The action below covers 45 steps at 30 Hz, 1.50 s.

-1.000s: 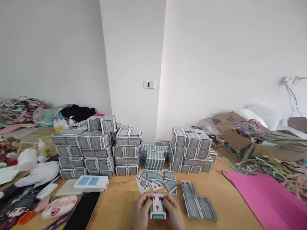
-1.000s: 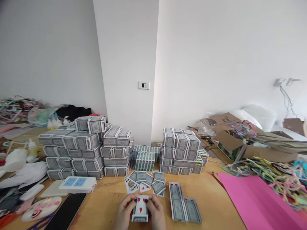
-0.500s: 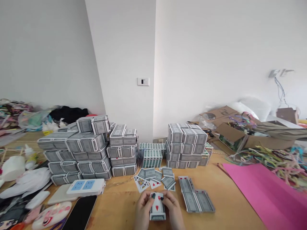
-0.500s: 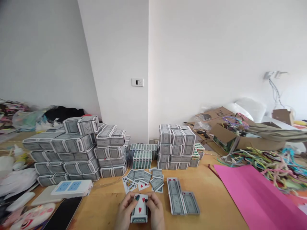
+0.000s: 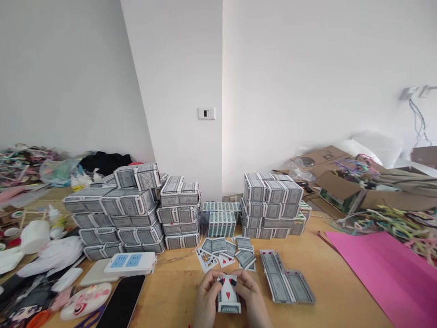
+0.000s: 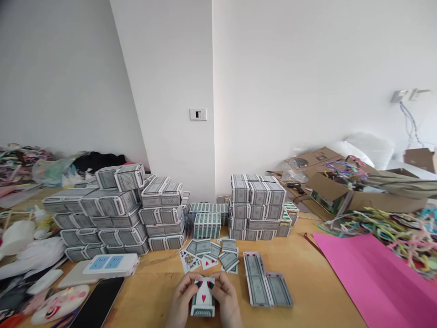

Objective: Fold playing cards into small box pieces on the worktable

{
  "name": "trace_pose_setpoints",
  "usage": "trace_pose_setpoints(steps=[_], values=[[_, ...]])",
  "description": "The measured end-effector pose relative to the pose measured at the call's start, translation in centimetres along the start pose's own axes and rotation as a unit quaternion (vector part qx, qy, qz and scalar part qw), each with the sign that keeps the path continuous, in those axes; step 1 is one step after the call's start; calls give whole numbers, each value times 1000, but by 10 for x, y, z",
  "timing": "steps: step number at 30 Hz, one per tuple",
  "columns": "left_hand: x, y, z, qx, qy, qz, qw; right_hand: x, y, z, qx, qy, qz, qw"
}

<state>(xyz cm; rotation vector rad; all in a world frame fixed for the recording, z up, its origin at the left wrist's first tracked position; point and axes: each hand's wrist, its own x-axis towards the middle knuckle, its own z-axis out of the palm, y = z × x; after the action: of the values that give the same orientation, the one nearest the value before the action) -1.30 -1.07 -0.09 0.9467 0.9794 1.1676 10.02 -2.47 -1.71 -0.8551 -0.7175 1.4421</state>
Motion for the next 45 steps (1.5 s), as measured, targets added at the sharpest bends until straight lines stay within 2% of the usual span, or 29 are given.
trace_pose_setpoints(steps=[5, 12, 18, 23, 33, 39, 45], values=[[1, -1, -1, 7, 18, 5, 1000, 0, 2, -3, -27, 16, -13, 999], [-2, 5, 3, 55, 62, 25, 996, -1, -2, -1, -41, 9, -5, 999], [-3, 7, 3, 50, 50, 16, 997, -3, -6, 2, 10, 3, 17, 1000], [-3, 5, 3, 49, 31, 11, 998, -2, -6, -2, -3, -5, 12, 1000], [-2, 2, 4, 31, 54, 10, 998, -4, -3, 1, -22, -59, -10, 998], [-1, 1, 3, 17, 51, -8, 999, -4, -3, 4, -33, -43, -26, 998], [-4, 3, 5, -2, 44, -9, 999, -6, -9, 6, -10, -12, -1, 1000]])
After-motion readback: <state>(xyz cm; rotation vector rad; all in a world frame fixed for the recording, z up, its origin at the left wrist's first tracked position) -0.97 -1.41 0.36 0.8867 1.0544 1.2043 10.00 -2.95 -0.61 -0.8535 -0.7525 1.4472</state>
